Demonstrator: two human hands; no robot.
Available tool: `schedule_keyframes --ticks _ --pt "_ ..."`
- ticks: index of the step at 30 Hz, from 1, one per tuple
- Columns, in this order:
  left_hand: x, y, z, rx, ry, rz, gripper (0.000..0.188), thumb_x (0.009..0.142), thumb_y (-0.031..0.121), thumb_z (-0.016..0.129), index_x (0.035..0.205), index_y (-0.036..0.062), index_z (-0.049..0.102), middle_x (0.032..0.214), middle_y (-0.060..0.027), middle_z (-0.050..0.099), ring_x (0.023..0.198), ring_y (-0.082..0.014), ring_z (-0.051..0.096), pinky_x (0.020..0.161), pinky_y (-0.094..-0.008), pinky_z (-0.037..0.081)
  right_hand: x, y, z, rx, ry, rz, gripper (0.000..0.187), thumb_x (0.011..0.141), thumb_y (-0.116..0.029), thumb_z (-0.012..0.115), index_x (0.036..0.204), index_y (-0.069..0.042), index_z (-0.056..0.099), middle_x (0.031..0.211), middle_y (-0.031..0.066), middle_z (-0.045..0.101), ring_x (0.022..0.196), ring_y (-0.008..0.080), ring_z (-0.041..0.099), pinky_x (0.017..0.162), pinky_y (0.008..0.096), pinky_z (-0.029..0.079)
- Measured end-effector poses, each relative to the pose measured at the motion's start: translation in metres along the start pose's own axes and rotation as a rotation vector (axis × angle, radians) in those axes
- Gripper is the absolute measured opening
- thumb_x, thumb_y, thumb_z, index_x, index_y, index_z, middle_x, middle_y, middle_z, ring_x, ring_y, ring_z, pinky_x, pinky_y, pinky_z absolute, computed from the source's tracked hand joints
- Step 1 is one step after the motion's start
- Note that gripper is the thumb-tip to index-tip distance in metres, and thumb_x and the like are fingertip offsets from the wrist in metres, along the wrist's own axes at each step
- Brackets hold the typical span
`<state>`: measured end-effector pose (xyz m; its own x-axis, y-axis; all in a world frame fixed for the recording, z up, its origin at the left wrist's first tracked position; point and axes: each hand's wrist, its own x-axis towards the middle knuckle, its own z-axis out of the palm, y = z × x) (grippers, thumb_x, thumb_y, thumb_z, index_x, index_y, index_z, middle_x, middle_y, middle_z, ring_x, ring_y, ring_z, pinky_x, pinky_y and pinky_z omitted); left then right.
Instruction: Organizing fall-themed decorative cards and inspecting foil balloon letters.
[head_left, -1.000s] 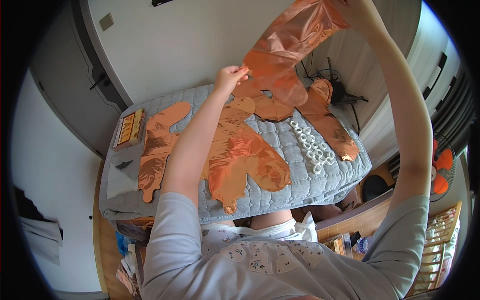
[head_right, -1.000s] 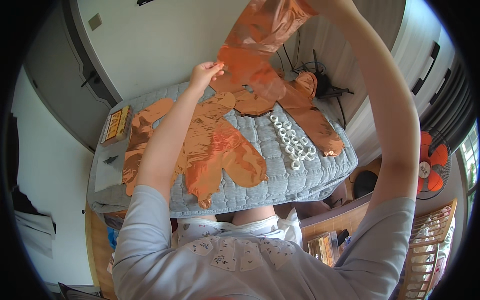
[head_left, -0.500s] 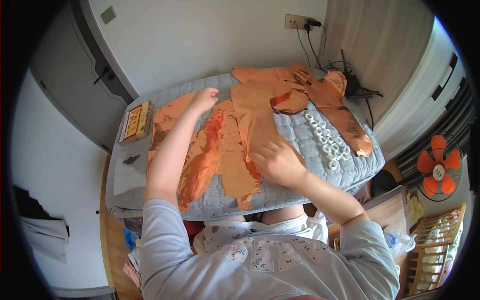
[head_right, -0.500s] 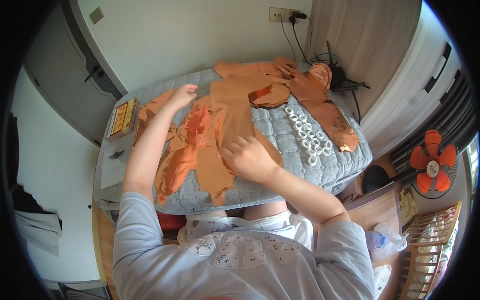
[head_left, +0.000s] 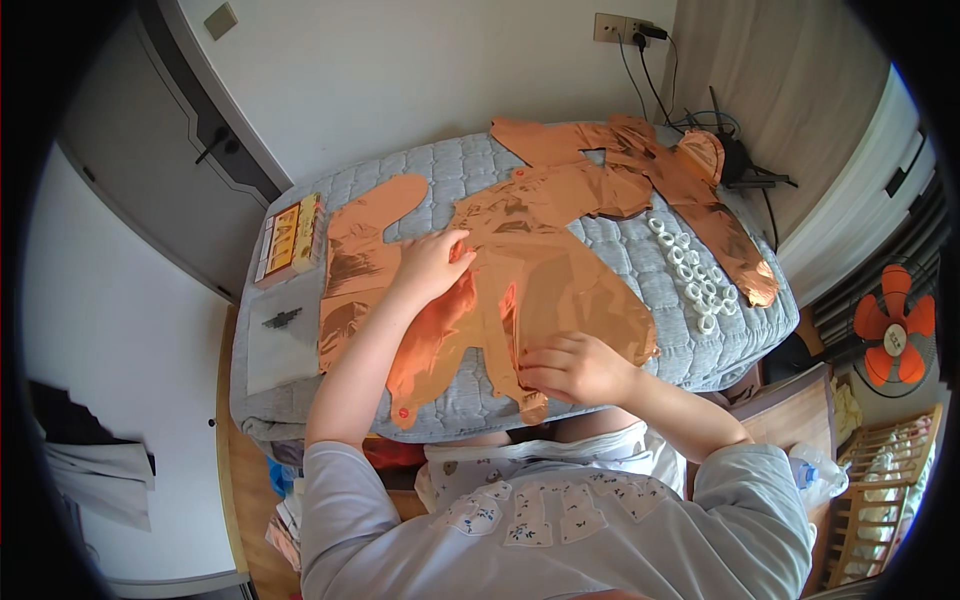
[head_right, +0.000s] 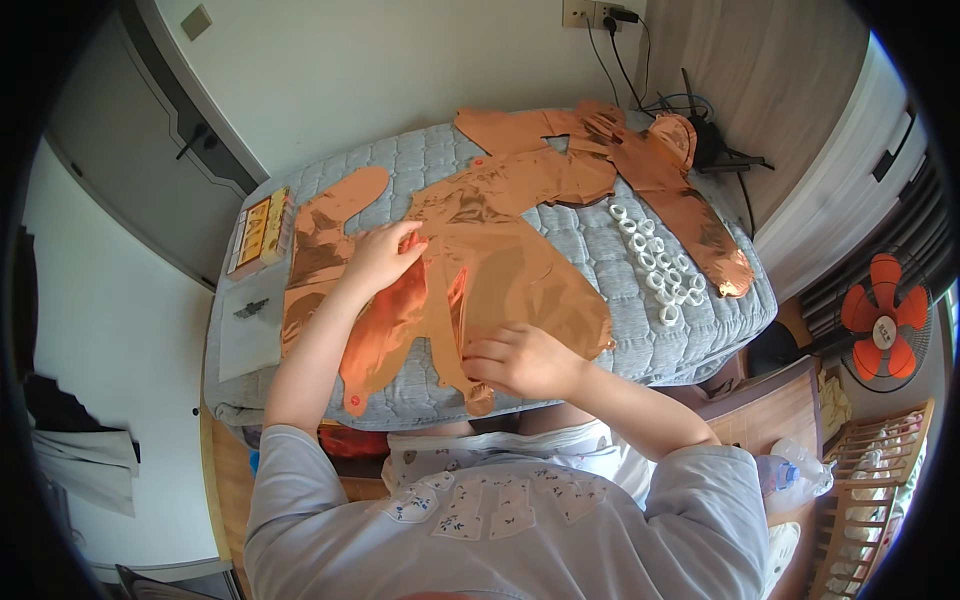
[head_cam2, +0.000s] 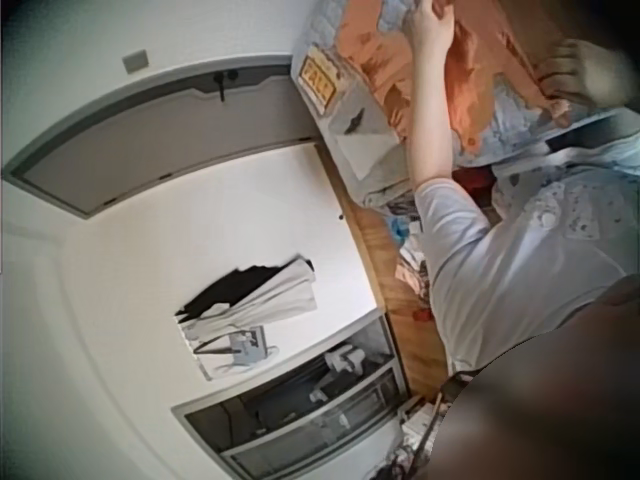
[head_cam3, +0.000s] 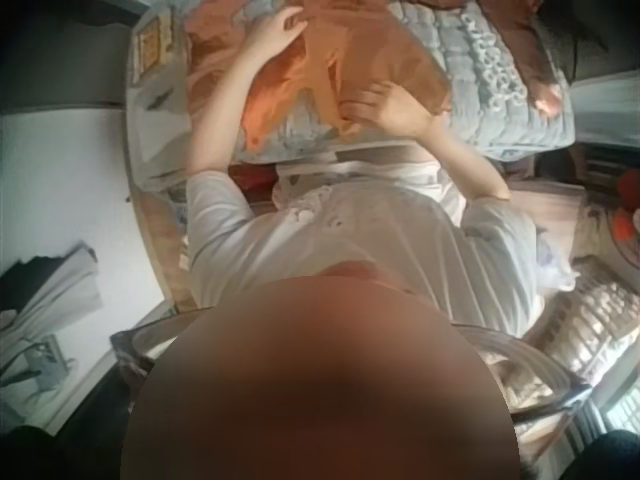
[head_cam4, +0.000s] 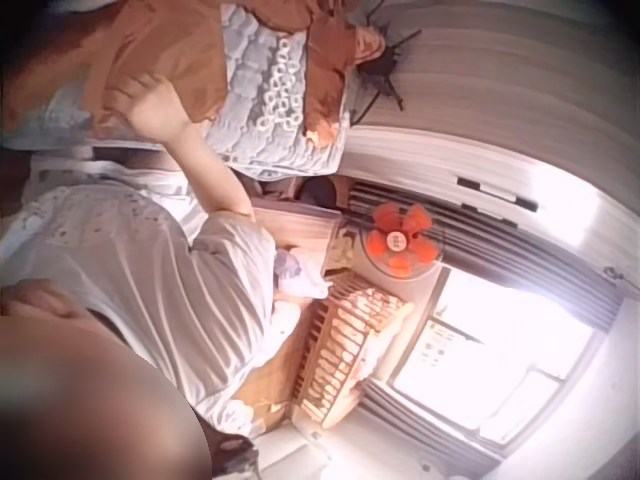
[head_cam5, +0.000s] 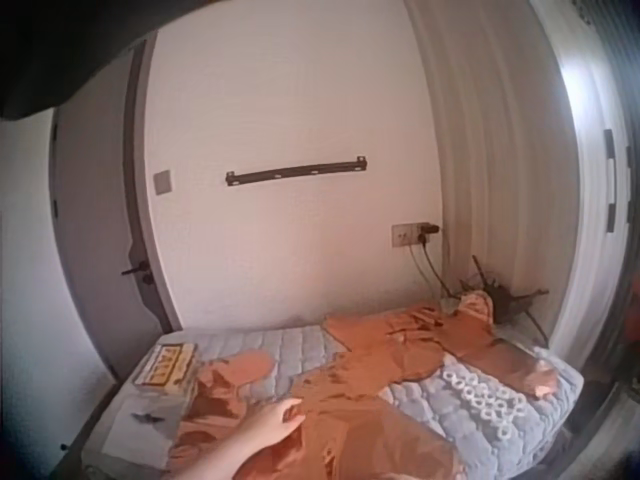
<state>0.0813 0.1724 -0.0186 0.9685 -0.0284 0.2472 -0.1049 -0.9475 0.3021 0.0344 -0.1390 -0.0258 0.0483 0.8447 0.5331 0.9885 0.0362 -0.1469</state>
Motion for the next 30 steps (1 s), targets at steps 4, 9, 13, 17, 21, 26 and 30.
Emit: schedule_keyframes --ticks 4,9,13,17,21,26,30 --pt "-0.001 0.005 0.005 -0.061 -0.017 -0.008 0.041 0.092 0.036 0.063 0.125 0.0112 0.063 0.116 -0.0099 0.069 0.112 -0.0288 0.062 0.098 -0.0470 0.040 -0.001 -0.006 0.007 0.023 -0.045 -0.017 0.031 0.078 -0.019 0.070 0.108 -0.010 0.066 0.118 0.0043 0.066 0.109 0.0235 0.064 0.091 0.0373 0.052" --pt "-0.003 0.002 0.012 -0.123 0.061 -0.015 0.042 0.093 0.033 0.064 0.126 0.0087 0.062 0.119 -0.0113 0.068 0.111 -0.0294 0.062 0.100 -0.0453 0.041 0.007 -0.007 0.014 0.078 -0.040 0.004 0.037 0.078 -0.023 0.070 0.111 -0.008 0.066 0.119 0.0060 0.065 0.109 0.0256 0.063 0.094 0.0393 0.052" --pt "-0.005 -0.005 0.019 -0.177 0.126 0.021 0.040 0.093 0.030 0.064 0.126 0.0072 0.062 0.121 -0.0099 0.066 0.110 -0.0285 0.063 0.098 -0.0434 0.043 0.012 -0.003 0.008 0.142 -0.083 0.016 0.036 0.082 -0.027 0.070 0.112 -0.008 0.067 0.120 0.0068 0.065 0.110 0.0265 0.063 0.094 0.0398 0.052" --pt "-0.005 -0.001 0.013 -0.221 0.025 0.028 0.039 0.092 0.029 0.065 0.124 0.0072 0.062 0.125 -0.0084 0.065 0.111 -0.0268 0.063 0.099 -0.0426 0.042 0.015 0.004 -0.009 0.303 -0.128 0.077 0.035 0.089 -0.031 0.068 0.114 -0.006 0.067 0.122 0.0108 0.064 0.112 0.0314 0.062 0.095 0.0429 0.050" --pt "-0.009 0.004 0.008 -0.106 0.056 0.065 0.041 0.092 0.033 0.065 0.125 0.0083 0.063 0.129 -0.0081 0.063 0.117 -0.0260 0.060 0.102 -0.0446 0.039 0.017 0.031 -0.033 0.320 -0.125 0.345 0.039 0.090 -0.031 0.068 0.119 -0.005 0.065 0.124 0.0158 0.063 0.117 0.0353 0.059 0.097 0.0448 0.049" --pt "-0.022 0.011 0.000 0.149 -0.074 0.155 0.064 0.092 0.052 0.061 0.140 0.0106 0.053 0.149 -0.0110 0.048 0.137 -0.0282 0.042 0.112 -0.0489 0.027 0.013 0.064 -0.030 -0.084 -0.076 0.590 0.039 0.089 -0.029 0.067 0.120 -0.005 0.065 0.125 0.0159 0.063 0.119 0.0345 0.058 0.100 0.0435 0.046" --pt "-0.025 0.015 0.004 0.122 -0.135 0.231 0.081 0.091 0.063 0.056 0.146 0.0041 0.045 0.153 -0.0164 0.042 0.142 -0.0297 0.038 0.117 -0.0500 0.023 0.009 0.081 -0.030 -0.069 -0.129 0.615 0.037 0.090 -0.029 0.067 0.118 -0.007 0.067 0.122 0.0128 0.065 0.118 0.0334 0.058 0.102 0.0425 0.045"
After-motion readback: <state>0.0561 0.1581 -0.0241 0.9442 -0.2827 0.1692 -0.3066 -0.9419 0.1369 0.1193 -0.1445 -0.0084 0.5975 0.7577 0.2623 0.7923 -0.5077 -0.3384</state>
